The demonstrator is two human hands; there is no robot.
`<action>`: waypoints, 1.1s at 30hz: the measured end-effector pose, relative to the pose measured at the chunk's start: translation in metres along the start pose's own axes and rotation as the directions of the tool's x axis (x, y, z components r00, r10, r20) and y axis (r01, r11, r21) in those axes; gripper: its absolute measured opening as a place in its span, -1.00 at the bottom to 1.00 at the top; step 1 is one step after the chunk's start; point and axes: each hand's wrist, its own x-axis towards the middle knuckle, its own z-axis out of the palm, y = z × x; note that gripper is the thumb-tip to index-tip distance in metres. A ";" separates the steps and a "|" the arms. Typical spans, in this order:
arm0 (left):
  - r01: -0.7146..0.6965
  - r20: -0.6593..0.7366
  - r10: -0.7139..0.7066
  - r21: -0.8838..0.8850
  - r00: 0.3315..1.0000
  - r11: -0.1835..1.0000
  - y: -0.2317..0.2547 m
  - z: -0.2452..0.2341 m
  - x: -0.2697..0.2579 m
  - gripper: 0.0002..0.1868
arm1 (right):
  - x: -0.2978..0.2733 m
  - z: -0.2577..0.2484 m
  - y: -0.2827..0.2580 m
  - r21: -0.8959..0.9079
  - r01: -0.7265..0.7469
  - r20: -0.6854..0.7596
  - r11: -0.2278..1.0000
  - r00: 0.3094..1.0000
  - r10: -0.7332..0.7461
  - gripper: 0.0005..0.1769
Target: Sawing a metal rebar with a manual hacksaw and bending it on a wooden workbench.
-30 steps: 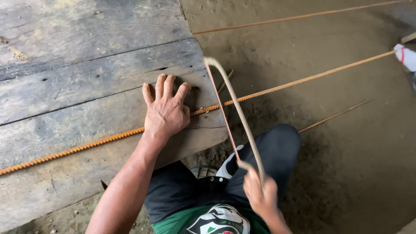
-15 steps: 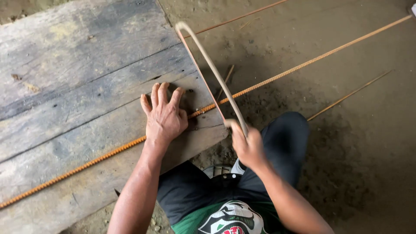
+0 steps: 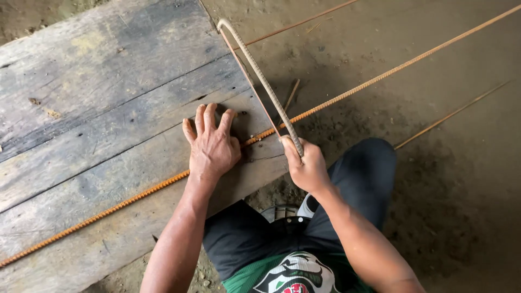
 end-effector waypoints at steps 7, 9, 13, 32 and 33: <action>-0.009 -0.014 0.010 0.060 1.000 0.998 0.001 0.001 0.002 -0.28 | -0.153 -0.046 0.013 0.008 -0.195 0.011 0.981 0.981 0.195 -0.85; -0.021 -0.003 0.022 0.086 1.000 0.996 0.001 0.001 0.004 -0.29 | -0.167 -0.048 0.015 -0.015 -0.247 -0.079 0.969 0.966 0.245 -0.55; -0.025 -0.020 0.027 0.075 0.999 0.997 0.001 0.003 0.001 -0.32 | -0.079 -0.021 0.002 0.060 -0.200 -0.040 0.978 0.978 0.203 -0.57; 0.109 0.148 -0.112 0.031 0.983 0.994 0.006 -0.005 0.002 -0.31 | -0.032 -0.001 -0.025 0.043 -0.198 -0.159 0.979 0.966 0.203 -0.59; 0.119 0.137 -0.122 0.027 0.983 0.993 0.006 -0.005 0.001 -0.31 | -0.019 0.001 -0.026 0.035 -0.188 -0.153 0.982 0.970 0.191 -0.59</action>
